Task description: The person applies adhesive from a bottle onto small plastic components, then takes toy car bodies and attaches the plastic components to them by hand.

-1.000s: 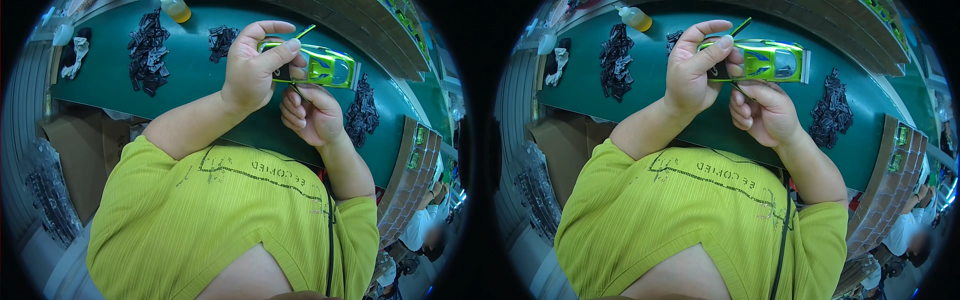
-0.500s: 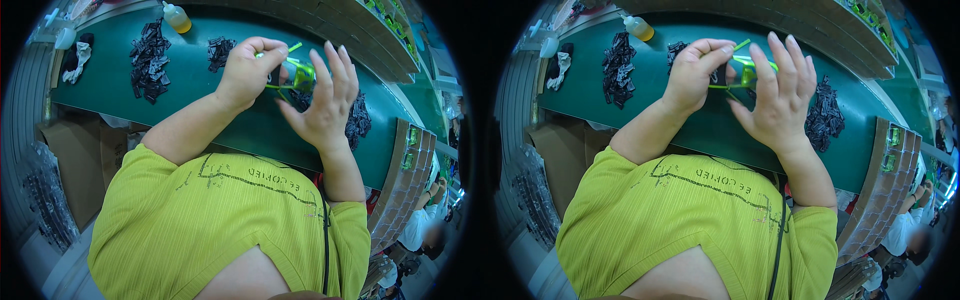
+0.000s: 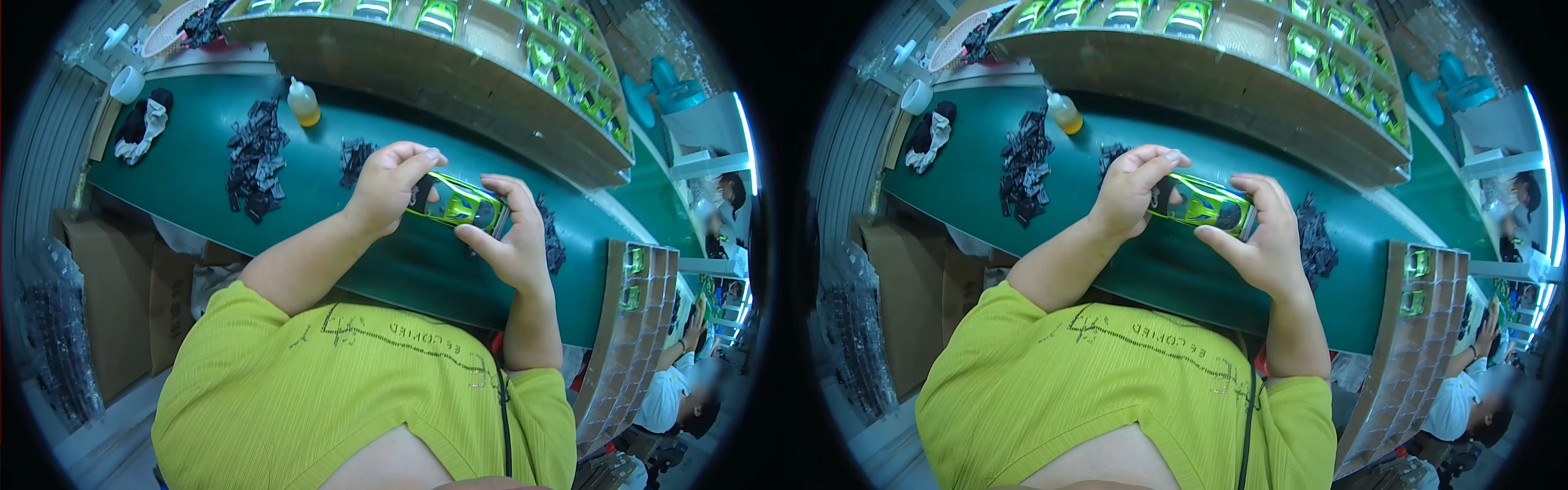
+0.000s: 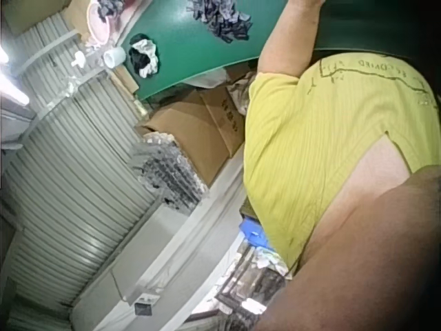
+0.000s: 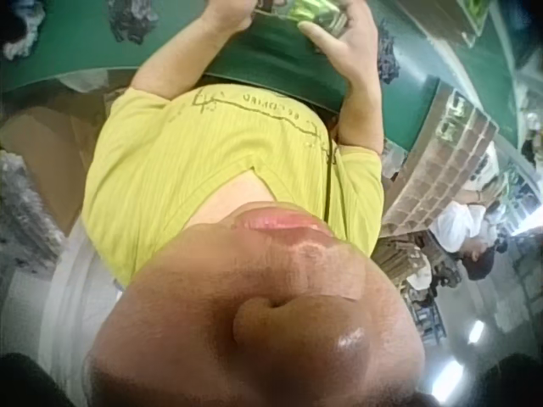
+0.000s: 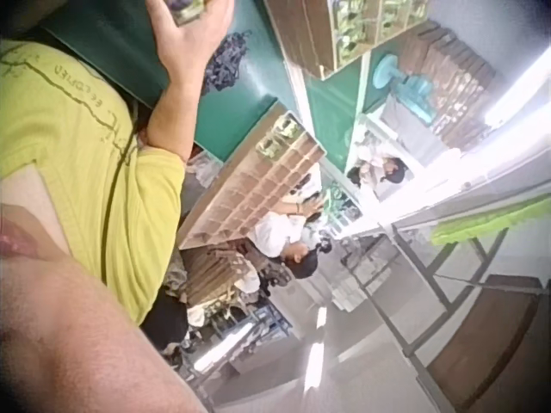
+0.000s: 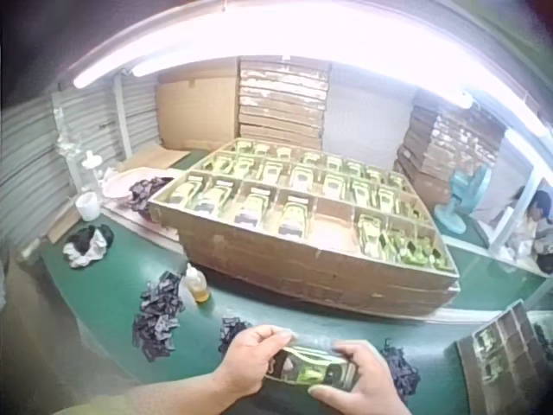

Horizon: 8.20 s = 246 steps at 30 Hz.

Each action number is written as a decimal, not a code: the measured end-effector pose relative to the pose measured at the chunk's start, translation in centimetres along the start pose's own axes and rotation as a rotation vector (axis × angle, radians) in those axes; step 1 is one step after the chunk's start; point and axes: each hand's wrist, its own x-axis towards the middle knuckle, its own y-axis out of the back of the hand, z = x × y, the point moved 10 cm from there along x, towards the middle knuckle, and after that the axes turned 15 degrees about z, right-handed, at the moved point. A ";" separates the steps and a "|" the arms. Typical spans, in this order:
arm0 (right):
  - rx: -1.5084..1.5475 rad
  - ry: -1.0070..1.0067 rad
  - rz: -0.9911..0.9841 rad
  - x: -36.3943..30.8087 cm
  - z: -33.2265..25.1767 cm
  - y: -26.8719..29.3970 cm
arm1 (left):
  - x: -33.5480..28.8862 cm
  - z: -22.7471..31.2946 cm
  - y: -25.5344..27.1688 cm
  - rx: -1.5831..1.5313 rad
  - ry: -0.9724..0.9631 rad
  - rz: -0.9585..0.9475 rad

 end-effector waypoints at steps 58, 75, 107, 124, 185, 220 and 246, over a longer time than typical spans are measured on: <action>-0.537 -0.047 -0.115 -1.0 4.2 -3.2 | -8.4 0.5 0.4 1.384 -0.751 -0.340; -0.062 -0.299 0.031 -0.5 4.7 -1.4 | -7.1 1.7 3.7 1.090 -0.836 -0.214; -0.371 0.370 -0.050 -4.4 -2.8 -7.4 | -4.2 -0.3 4.6 0.942 -0.408 -0.163; -0.490 0.498 0.104 -3.5 -4.6 -6.5 | -3.6 0.7 4.2 0.955 -0.564 -0.132; -0.495 -0.032 -0.481 1.2 1.4 -12.8 | -11.3 2.2 2.9 1.029 -1.235 -0.259; -0.262 0.488 -0.186 -6.6 -5.0 -6.6 | -10.4 2.3 2.3 1.028 -1.287 -0.249; -0.321 0.555 -0.216 -7.0 -5.2 -7.6 | -10.3 2.4 2.3 1.016 -1.319 -0.233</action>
